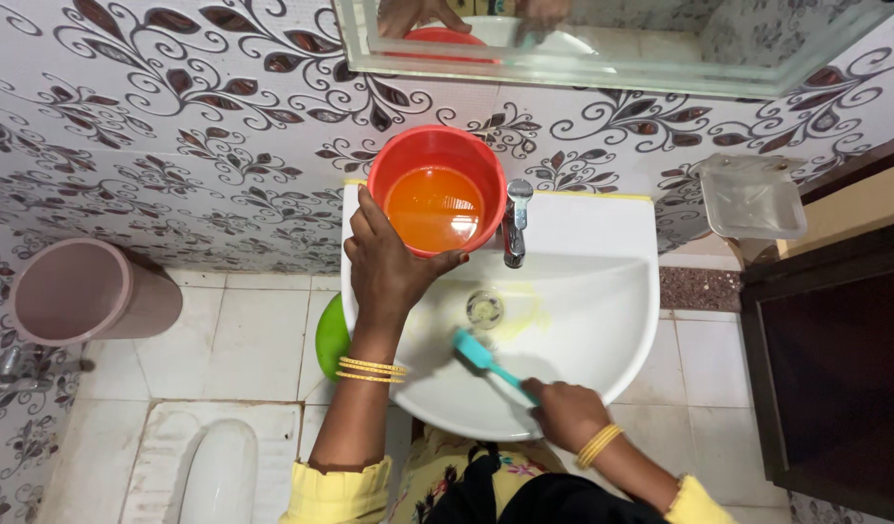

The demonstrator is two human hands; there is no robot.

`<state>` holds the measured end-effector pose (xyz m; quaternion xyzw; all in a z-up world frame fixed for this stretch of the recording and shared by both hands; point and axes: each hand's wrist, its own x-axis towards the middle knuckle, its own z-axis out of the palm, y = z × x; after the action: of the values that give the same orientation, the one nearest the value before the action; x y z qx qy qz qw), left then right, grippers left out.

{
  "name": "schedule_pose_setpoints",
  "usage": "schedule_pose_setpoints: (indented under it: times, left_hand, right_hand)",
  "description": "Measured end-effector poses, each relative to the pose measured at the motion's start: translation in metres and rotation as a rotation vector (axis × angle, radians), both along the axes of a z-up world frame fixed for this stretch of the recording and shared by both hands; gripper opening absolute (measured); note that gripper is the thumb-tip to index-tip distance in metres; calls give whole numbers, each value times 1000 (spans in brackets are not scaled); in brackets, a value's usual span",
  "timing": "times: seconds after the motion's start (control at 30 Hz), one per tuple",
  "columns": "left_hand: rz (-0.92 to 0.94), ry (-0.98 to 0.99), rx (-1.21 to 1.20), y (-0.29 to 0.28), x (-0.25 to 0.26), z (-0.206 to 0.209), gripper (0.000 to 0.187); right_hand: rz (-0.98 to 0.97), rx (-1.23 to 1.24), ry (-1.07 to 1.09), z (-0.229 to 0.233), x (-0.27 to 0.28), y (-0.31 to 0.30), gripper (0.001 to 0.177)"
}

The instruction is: The person scrubs the inside of a white bathroom sink using a blue scrub brush while holding an orange bowl in the other hand. They repeatedly pour water from the bowl into the sink to rinse the surface during the cleaning process.

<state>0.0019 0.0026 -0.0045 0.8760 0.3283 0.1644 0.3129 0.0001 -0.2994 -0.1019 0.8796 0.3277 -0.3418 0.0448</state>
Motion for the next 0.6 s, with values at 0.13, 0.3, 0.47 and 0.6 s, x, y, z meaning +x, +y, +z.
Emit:
schedule_pose_setpoints:
  times: [0.13,0.3,0.47,0.6]
  left_hand:
    - [4,5,-14,-1,-3,-5,152]
    - [-12,-26,2,0,-3,-5,154]
    - [-18,-12,18,1,0,-8,153]
    - [-29,-60,61,1,-2,-12,154]
  right_hand:
    - [-63,-13,-130,-15,24,24,41]
    - [-116,-127,-125,2,37,-27,38]
    - [-84,9,108,-15,3,6,46]
    - [-45,1,-179,-22,33,9,44]
